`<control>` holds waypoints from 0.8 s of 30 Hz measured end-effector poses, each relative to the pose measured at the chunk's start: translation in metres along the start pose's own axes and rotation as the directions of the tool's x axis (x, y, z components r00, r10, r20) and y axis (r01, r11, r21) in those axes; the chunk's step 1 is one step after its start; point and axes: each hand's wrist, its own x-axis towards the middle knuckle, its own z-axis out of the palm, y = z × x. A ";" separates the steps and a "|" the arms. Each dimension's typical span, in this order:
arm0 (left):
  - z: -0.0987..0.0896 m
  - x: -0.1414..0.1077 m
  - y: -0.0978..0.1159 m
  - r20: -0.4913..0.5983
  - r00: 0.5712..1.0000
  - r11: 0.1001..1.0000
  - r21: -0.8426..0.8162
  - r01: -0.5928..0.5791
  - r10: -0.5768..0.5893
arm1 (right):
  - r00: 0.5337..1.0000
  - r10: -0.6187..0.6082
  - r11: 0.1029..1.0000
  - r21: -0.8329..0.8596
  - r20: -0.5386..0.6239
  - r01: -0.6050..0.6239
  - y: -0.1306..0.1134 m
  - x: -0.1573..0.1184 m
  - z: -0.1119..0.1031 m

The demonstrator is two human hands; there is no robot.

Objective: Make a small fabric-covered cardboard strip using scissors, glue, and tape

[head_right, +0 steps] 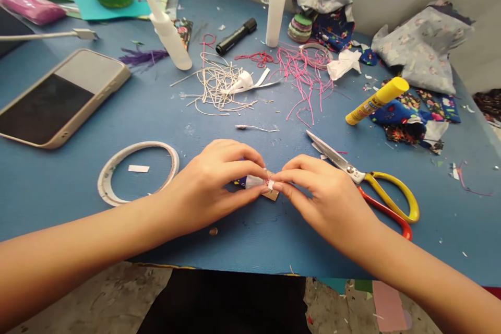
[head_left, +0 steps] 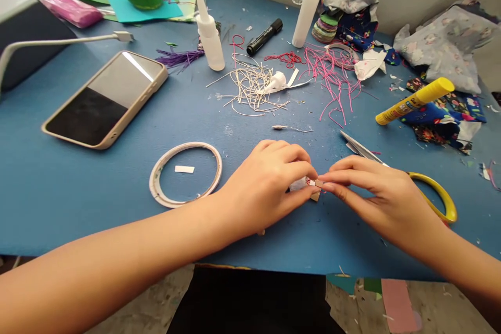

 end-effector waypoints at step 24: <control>0.005 0.004 0.007 -0.070 0.978 0.913 -0.376 0.156 -0.196 | 0.991 0.125 0.988 0.087 0.046 -0.129 0.003 0.003 -0.005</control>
